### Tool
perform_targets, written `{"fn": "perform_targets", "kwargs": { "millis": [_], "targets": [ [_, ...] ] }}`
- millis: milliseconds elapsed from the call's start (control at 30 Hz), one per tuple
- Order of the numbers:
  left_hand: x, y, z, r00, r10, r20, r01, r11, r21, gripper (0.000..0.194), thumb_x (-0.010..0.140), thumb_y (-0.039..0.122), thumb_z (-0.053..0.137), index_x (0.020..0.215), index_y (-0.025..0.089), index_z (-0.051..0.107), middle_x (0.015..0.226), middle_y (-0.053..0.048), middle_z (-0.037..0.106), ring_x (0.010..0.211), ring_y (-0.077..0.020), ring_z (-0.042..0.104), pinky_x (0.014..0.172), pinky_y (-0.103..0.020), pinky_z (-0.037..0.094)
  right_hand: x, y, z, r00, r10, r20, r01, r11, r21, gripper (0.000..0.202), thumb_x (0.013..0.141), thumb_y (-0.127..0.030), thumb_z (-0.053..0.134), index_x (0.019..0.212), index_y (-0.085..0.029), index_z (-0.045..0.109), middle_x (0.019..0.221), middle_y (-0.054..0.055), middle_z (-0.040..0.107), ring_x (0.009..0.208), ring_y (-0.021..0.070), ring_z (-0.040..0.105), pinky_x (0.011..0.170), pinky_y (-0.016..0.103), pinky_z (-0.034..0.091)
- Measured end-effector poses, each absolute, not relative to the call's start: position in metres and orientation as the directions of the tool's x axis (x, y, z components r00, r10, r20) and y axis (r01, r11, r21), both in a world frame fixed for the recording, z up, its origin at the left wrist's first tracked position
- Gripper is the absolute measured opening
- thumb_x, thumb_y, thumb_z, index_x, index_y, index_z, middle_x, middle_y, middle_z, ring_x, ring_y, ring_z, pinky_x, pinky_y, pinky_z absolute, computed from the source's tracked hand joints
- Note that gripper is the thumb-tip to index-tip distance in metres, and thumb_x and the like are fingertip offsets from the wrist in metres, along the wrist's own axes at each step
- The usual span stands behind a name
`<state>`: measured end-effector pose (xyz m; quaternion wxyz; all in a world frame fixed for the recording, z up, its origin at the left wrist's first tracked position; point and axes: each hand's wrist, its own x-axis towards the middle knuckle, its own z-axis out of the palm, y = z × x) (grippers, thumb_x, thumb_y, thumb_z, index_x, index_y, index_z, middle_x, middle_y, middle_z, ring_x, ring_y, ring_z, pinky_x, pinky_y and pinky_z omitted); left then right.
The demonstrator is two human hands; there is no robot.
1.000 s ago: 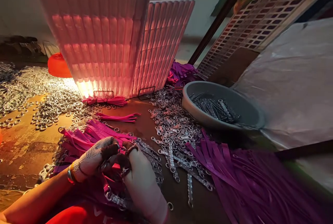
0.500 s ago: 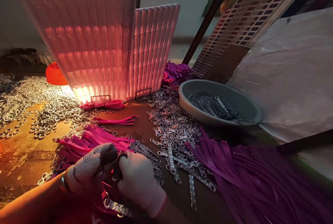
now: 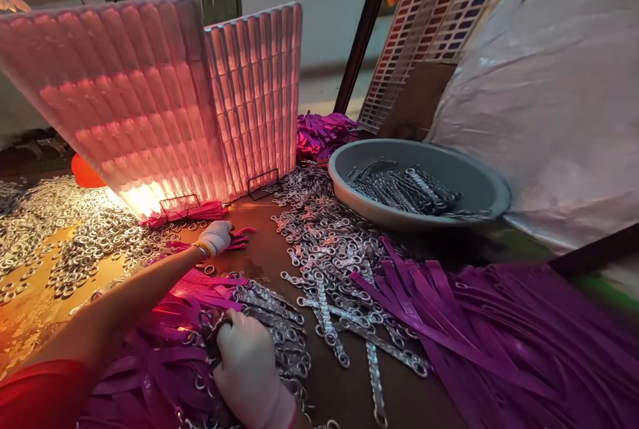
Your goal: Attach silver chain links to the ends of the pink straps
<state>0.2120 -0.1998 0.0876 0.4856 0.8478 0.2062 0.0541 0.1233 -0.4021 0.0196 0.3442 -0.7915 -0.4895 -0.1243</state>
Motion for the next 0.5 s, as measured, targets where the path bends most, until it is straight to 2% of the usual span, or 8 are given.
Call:
{"fn": "perform_targets", "kwargs": {
  "millis": [133, 267, 333, 400, 500],
  "targets": [
    [0.235, -0.194, 0.064, 0.897, 0.408, -0.167, 0.423, -0.69, 0.587, 0.031, 0.094, 0.034, 0.06, 0.117, 0.015, 0.061, 0.119, -0.009, 0.062, 0.104, -0.021, 0.062, 0.09, -0.043, 0.054, 0.126, -0.404, 0.021, 0.512, 0.694, 0.506, 0.838, -0.276, -0.471, 0.04, 0.059, -0.005, 0.047, 0.091, -0.018, 0.068, 0.082, 0.008, 0.068, 0.073, 0.0213, 0.06, 0.067, 0.03, 0.043],
    [0.219, -0.181, 0.065, 0.911, 0.398, -0.104, 0.403, -0.812, 0.421, 0.018, 0.09, 0.021, 0.061, 0.102, 0.01, 0.068, 0.109, -0.014, 0.066, 0.106, -0.0258, 0.061, 0.091, -0.042, 0.049, 0.139, -0.41, 0.031, 0.561, 0.704, 0.436, 0.782, -0.278, -0.557, 0.038, 0.063, -0.003, 0.043, 0.089, -0.018, 0.067, 0.075, 0.006, 0.068, 0.069, 0.0198, 0.059, 0.063, 0.028, 0.04],
    [0.195, -0.175, 0.074, 0.926, 0.373, -0.058, 0.363, -0.838, 0.407, 0.017, 0.089, 0.019, 0.059, 0.099, 0.01, 0.07, 0.103, -0.015, 0.068, 0.101, -0.0259, 0.063, 0.086, -0.036, 0.049, 0.144, -0.412, 0.035, 0.604, 0.686, 0.405, 0.762, -0.35, -0.544, 0.032, 0.063, -0.003, 0.044, 0.08, -0.018, 0.065, 0.07, 0.006, 0.066, 0.064, 0.0193, 0.057, 0.06, 0.028, 0.037],
    [0.165, -0.171, 0.082, 0.938, 0.345, -0.037, 0.327, -0.843, 0.428, 0.021, 0.091, 0.023, 0.056, 0.102, 0.014, 0.071, 0.093, -0.01, 0.07, 0.087, -0.0206, 0.065, 0.075, -0.028, 0.049, 0.147, -0.412, 0.039, 0.626, 0.671, 0.397, 0.756, -0.396, -0.522, 0.028, 0.063, -0.003, 0.044, 0.075, -0.019, 0.064, 0.068, 0.006, 0.065, 0.063, 0.0189, 0.056, 0.059, 0.028, 0.036],
    [0.121, -0.17, 0.084, 0.947, 0.321, -0.008, 0.271, -0.783, 0.56, 0.027, 0.093, 0.028, 0.051, 0.106, 0.017, 0.072, 0.076, -0.004, 0.069, 0.063, -0.014, 0.061, 0.06, -0.023, 0.045, 0.149, -0.405, 0.044, 0.613, 0.679, 0.405, 0.759, -0.363, -0.54, 0.032, 0.063, 0.0, 0.043, 0.078, -0.019, 0.064, 0.075, 0.005, 0.066, 0.07, 0.0188, 0.057, 0.063, 0.027, 0.038]
  ]
}}
